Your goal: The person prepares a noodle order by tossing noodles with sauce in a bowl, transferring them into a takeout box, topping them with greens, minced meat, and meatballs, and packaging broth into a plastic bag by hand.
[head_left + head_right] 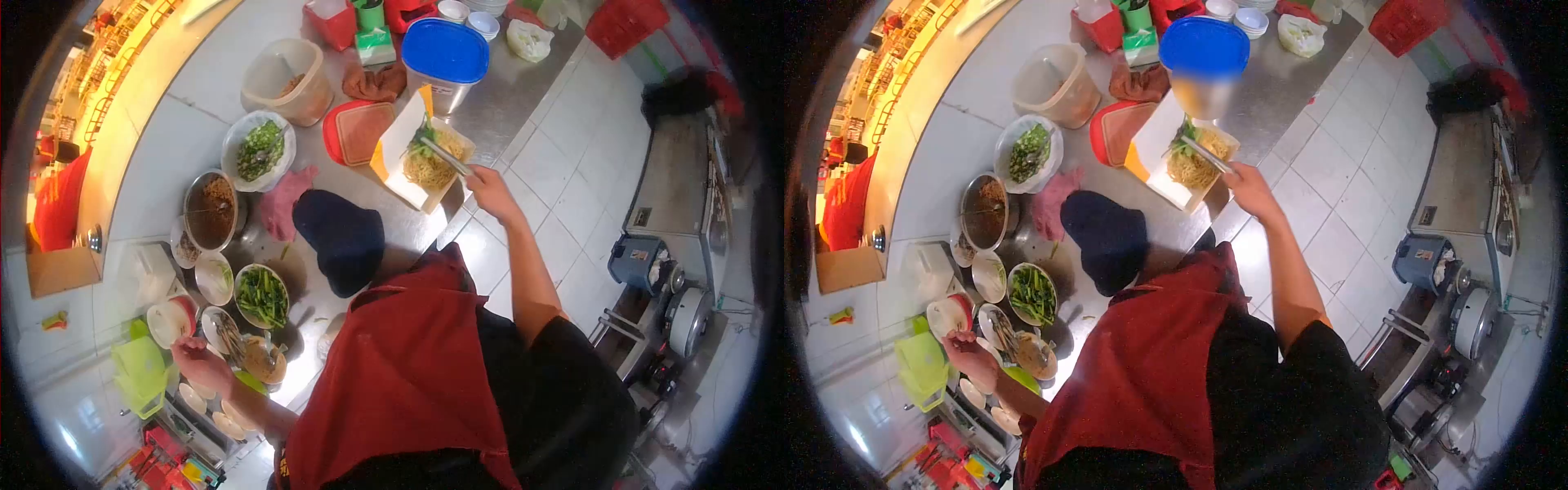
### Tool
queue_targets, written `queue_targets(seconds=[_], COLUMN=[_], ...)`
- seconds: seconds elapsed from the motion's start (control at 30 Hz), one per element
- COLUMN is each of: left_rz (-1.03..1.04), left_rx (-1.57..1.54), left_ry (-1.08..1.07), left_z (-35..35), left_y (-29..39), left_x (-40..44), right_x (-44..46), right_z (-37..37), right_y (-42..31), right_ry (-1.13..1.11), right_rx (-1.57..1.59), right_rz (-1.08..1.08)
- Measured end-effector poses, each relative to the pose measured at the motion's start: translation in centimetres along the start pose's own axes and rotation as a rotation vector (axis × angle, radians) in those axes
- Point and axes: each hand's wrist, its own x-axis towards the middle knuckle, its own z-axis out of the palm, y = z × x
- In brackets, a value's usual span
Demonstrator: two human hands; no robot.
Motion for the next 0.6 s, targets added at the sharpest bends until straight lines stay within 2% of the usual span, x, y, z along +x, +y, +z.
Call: queue_targets(seconds=[0.03,0.07,0.13,0.17,0.23,0.37,0.43,0.47,0.53,0.6], left_rz=[-0.051,-0.052,0.019,0.025,-0.027,-0.046,-0.047,-0.047,-0.065,-0.072], left_rx=[-0.018,-0.002,0.116,0.122,0.029,0.059,0.060,0.060,-0.001,0.004], left_ry=[0.026,0.022,0.035,0.039,0.068,0.062,0.083,0.088,0.054,0.057], left_z=[1.0,1.9,3.9,4.0,3.1,2.9,3.1,2.8,2.2,2.9], left_y=[0.5,1.0,1.7,1.6,1.2,0.5,0.3,0.1,-0.4,-0.6], left_x=[-0.4,-1.1,-2.1,-2.1,-2.5,-3.5,-3.8,-3.6,-2.9,-2.8], right_x=[1.1,1.3,1.7,1.8,1.0,-1.2,-1.7,-1.6,-1.8,-0.3], right_z=[0.7,0.8,0.1,-0.4,-1.7,-4.0,-4.2,-4.1,-3.0,-1.3], right_y=[0.1,0.2,-2.2,-2.7,-3.1,-4.1,-3.8,-4.1,-5.9,-5.8], right_ry=[0.082,0.076,-0.053,-0.060,-0.136,-0.229,-0.098,-0.101,0.104,0.076], right_rx=[-0.204,-0.194,-0.187,-0.181,-0.107,-0.034,-0.213,-0.215,-0.292,-0.378], right_rz=[-0.103,-0.091,0.043,0.040,0.220,0.329,0.061,0.059,-0.129,-0.115])
